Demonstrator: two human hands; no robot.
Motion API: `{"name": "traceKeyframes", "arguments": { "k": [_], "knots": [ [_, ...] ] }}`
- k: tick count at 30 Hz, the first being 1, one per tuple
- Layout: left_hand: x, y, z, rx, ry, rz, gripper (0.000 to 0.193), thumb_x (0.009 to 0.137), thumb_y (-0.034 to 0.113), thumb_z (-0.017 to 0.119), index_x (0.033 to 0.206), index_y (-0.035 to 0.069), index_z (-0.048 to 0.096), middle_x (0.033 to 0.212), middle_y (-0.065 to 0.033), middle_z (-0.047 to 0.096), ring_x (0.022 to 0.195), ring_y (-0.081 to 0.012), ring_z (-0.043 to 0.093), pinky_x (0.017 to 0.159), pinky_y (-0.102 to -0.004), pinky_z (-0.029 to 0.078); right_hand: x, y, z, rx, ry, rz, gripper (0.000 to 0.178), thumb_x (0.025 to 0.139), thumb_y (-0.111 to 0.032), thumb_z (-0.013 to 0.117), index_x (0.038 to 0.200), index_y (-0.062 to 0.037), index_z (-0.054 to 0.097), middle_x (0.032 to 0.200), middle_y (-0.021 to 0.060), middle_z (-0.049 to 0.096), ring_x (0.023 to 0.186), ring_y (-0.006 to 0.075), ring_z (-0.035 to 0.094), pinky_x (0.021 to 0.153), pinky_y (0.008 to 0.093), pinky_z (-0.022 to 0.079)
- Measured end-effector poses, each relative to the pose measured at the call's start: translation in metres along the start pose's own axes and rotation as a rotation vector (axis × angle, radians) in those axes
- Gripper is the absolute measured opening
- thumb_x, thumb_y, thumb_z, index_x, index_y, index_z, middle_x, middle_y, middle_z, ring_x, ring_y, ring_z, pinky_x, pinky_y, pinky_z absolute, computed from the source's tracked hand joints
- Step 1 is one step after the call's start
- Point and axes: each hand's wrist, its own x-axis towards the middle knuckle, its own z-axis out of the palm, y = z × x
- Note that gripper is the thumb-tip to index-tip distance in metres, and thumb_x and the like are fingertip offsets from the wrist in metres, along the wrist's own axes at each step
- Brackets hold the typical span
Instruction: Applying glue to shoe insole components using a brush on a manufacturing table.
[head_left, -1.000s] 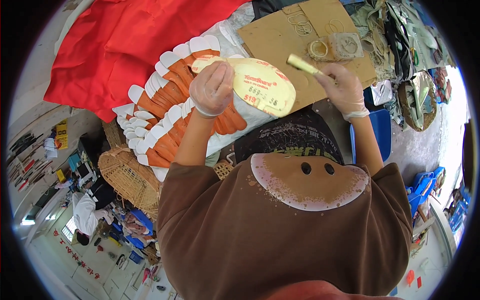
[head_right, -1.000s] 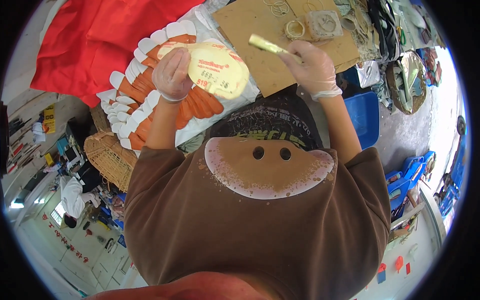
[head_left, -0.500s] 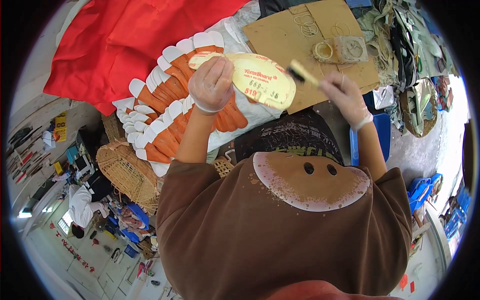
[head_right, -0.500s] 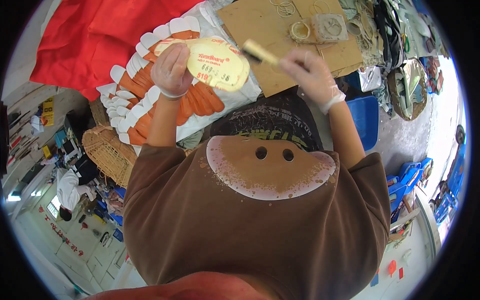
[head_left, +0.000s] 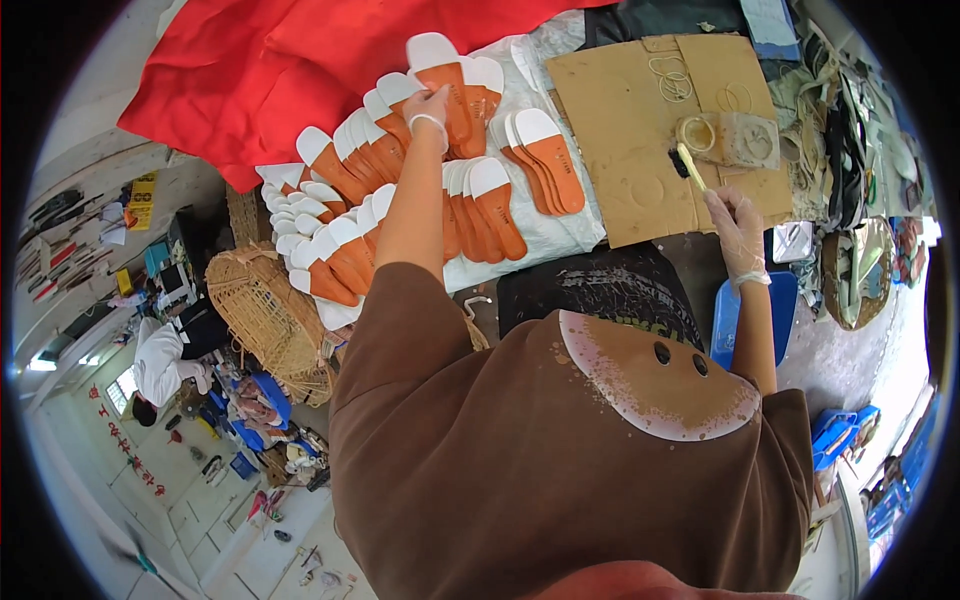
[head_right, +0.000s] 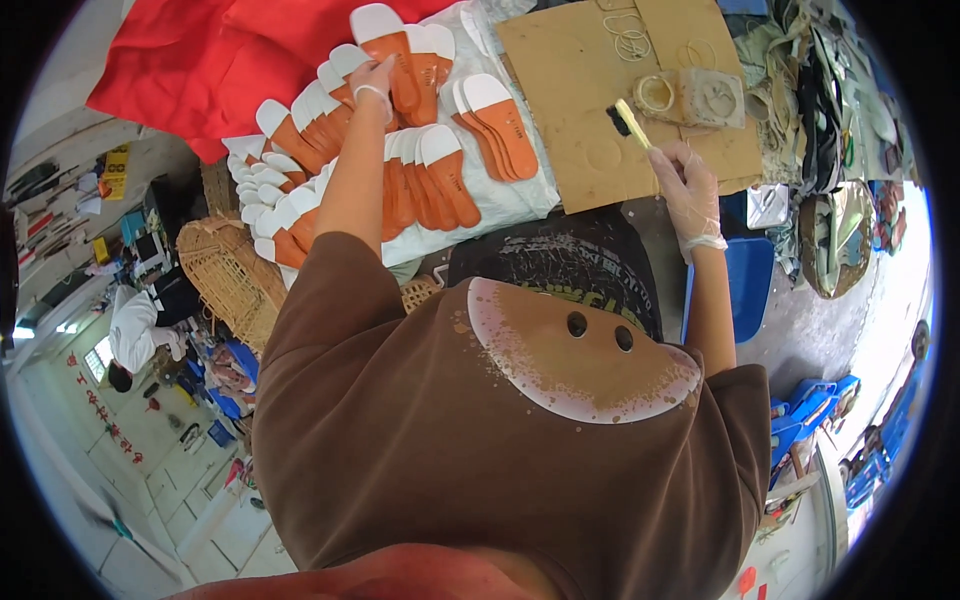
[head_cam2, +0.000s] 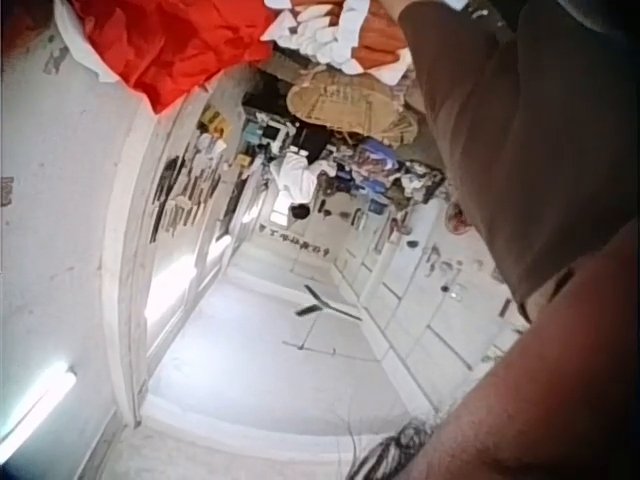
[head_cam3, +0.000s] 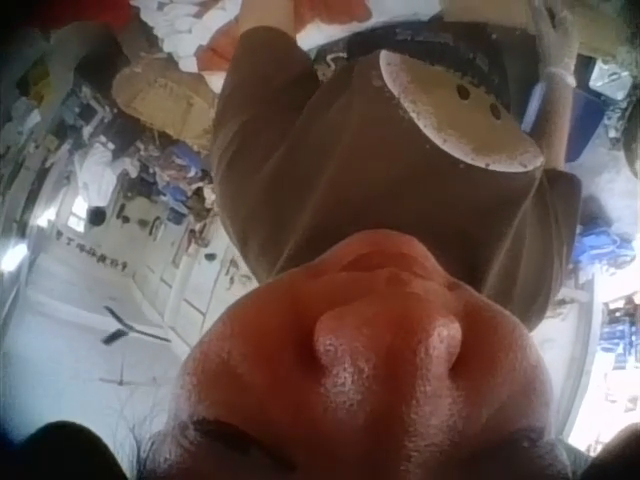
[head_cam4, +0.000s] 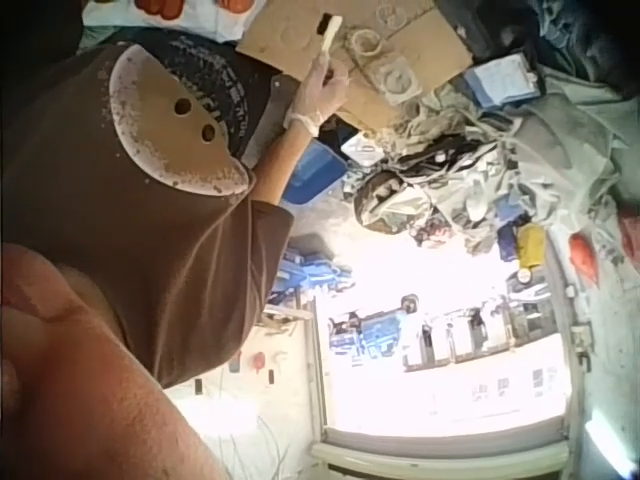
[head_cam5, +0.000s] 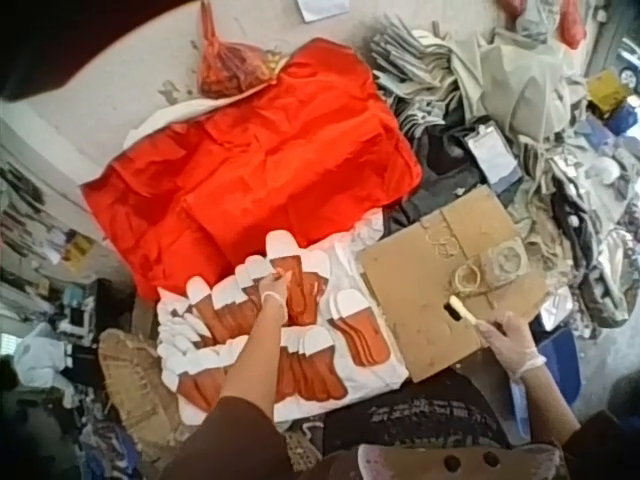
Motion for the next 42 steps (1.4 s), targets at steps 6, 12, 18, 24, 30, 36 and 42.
{"name": "traceKeyframes", "arguments": {
  "k": [6,12,18,24,30,36,42],
  "knots": [
    [0.023,-0.048,0.022,0.112,-0.054,-0.109,0.023,0.078,0.019,0.077,0.083,-0.002,0.068,0.076,-0.0072,0.067,0.068,-0.017,0.061,0.065,-0.032,0.049,-0.007,0.005,0.0,-0.073,0.007,0.005,0.025,0.091,-0.024,0.066,0.083,-0.001,0.061,0.066,-0.002,0.046,0.063,0.0083,0.04,0.057,0.0256,0.034],
    [0.026,-0.066,0.02,0.749,0.042,0.096,0.027,0.076,0.026,0.078,0.09,0.005,0.07,0.093,-0.0127,0.072,0.087,-0.0298,0.069,0.078,-0.0401,0.053,-0.004,0.01,-0.001,-0.104,-0.018,0.048,0.025,0.092,-0.025,0.065,0.083,-0.0017,0.061,0.066,-0.0009,0.047,0.063,0.0087,0.04,0.057,0.0263,0.034],
    [0.009,-0.039,0.034,1.234,0.155,0.202,0.051,0.077,0.038,0.078,0.112,0.009,0.057,0.113,-0.0114,0.063,0.1,-0.0308,0.066,0.082,-0.0401,0.056,0.01,0.055,-0.006,-0.194,0.064,0.193,0.033,0.089,-0.034,0.065,0.091,-0.001,0.066,0.07,0.0045,0.055,0.066,0.0134,0.049,0.062,0.0301,0.041],
    [0.005,-0.034,0.04,1.269,0.169,0.261,0.064,0.073,0.044,0.079,0.116,0.008,0.05,0.114,-0.0107,0.058,0.105,-0.0259,0.062,0.086,-0.0377,0.053,0.054,0.103,0.018,-0.317,0.222,0.36,0.04,0.09,-0.037,0.06,0.108,-0.0016,0.061,0.093,0.0215,0.067,0.09,0.0355,0.066,0.078,0.0431,0.049],
    [-0.011,-0.03,0.049,1.383,0.122,0.496,0.056,0.077,0.035,0.076,0.116,0.007,0.048,0.117,-0.0115,0.056,0.109,-0.0277,0.059,0.09,-0.0394,0.05,0.097,0.121,0.048,-0.452,0.128,0.361,0.036,0.09,-0.032,0.058,0.11,-0.0018,0.057,0.105,0.0273,0.064,0.102,0.0444,0.059,0.085,0.0506,0.047],
    [0.005,-0.048,0.035,1.172,0.176,0.305,0.049,0.074,0.028,0.079,0.111,0.01,0.053,0.113,-0.0121,0.059,0.107,-0.0305,0.061,0.087,-0.0393,0.053,0.088,0.108,0.047,-0.385,0.191,0.322,0.031,0.09,-0.028,0.059,0.107,-0.0022,0.057,0.105,0.0281,0.063,0.103,0.0444,0.059,0.086,0.05,0.047],
    [0.005,-0.034,0.033,1.561,0.194,0.448,0.043,0.078,0.034,0.075,0.109,0.014,0.053,0.11,-0.0076,0.059,0.1,-0.0211,0.062,0.082,-0.0331,0.052,0.089,0.125,0.05,-0.406,0.21,0.294,0.031,0.089,-0.028,0.059,0.108,-0.0027,0.056,0.107,0.0283,0.062,0.104,0.0444,0.059,0.087,0.0502,0.047]
  ]
}}
